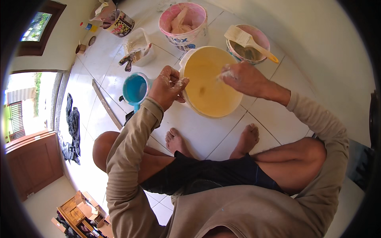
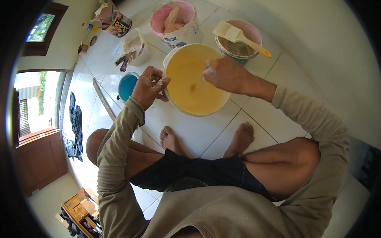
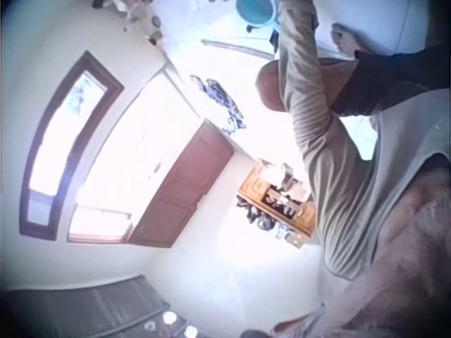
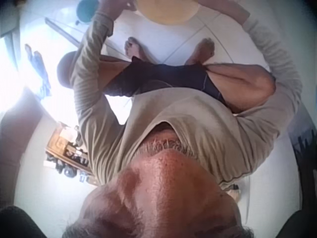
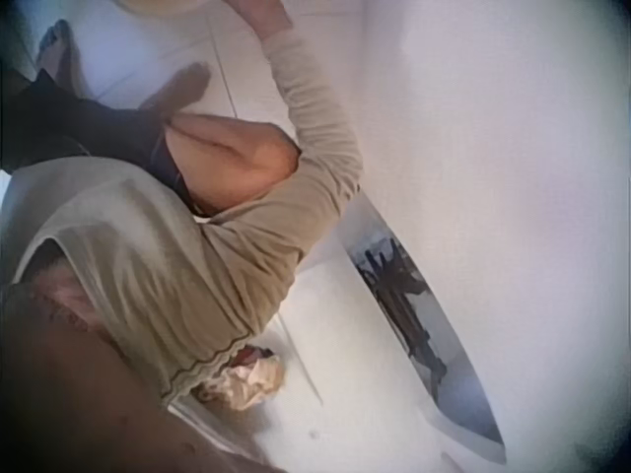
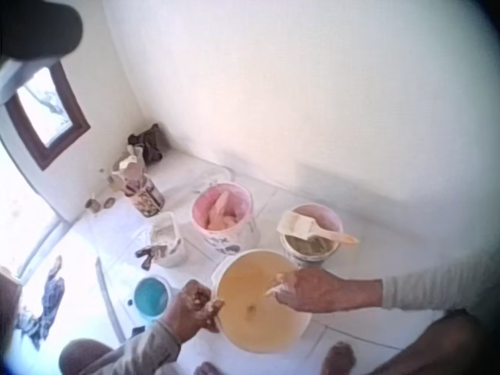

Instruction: The person stirs a yellow liquid in a white bucket with a wooden stick and then uses a paintbrush to scrape paint from the stick back into the bucket.

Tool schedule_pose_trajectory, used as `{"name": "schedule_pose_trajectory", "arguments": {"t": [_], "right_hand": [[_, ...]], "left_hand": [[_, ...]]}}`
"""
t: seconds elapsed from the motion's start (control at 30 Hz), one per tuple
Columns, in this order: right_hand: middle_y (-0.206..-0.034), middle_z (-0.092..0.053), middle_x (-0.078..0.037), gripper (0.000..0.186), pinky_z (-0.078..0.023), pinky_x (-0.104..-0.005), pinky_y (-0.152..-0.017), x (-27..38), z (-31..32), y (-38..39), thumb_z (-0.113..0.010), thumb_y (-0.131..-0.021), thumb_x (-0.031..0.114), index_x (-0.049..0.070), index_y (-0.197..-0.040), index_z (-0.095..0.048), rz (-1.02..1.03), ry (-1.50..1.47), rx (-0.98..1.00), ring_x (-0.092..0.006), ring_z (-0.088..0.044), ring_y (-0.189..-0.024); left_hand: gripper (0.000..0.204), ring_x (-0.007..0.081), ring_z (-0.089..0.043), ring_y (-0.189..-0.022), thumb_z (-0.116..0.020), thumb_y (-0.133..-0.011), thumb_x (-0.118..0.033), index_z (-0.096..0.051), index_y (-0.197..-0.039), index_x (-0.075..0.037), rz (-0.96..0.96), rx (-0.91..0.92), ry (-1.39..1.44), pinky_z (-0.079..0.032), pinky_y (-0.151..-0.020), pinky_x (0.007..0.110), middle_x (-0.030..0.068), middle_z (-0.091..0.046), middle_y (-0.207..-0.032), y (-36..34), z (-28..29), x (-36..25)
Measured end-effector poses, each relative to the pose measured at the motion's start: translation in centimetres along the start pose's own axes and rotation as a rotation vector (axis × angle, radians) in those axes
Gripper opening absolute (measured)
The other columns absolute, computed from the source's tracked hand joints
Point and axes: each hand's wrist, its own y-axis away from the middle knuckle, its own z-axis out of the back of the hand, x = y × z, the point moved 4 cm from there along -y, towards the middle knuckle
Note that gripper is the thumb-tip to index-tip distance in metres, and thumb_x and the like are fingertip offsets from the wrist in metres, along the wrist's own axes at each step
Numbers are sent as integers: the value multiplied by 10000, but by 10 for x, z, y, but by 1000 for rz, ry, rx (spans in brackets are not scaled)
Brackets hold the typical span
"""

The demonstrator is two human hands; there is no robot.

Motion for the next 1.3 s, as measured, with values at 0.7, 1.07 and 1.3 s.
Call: {"name": "schedule_pose_trajectory", "arguments": {"t": [0.7,1.07,1.3], "right_hand": [[-782,-663,-229,341,-518,-412,-716,-11,-9,6,-596,-869,243,-66,-998,-663,-1,216,79,-366,-659,-722],[-771,-656,-240,311,-513,-434,-736,-2,-8,8,-564,-866,236,-58,-886,-664,59,37,10,-377,-655,-729],[-798,-653,-260,323,-504,-459,-777,-5,-7,9,-544,-846,241,-63,-809,-647,-61,49,147,-395,-649,-751]], "left_hand": [[307,160,-663,-755,-657,-916,-223,-474,-1042,-11,10,11,-10,-614,-565,279,95,-586,-923,1,-2,-3],[306,154,-657,-739,-661,-914,-216,-467,-1032,-10,16,-2,-17,-609,-556,274,96,-583,-928,2,-3,-5],[301,149,-654,-739,-660,-915,-215,-468,-1027,-13,6,5,0,-607,-549,274,96,-584,-928,0,-2,0]]}}
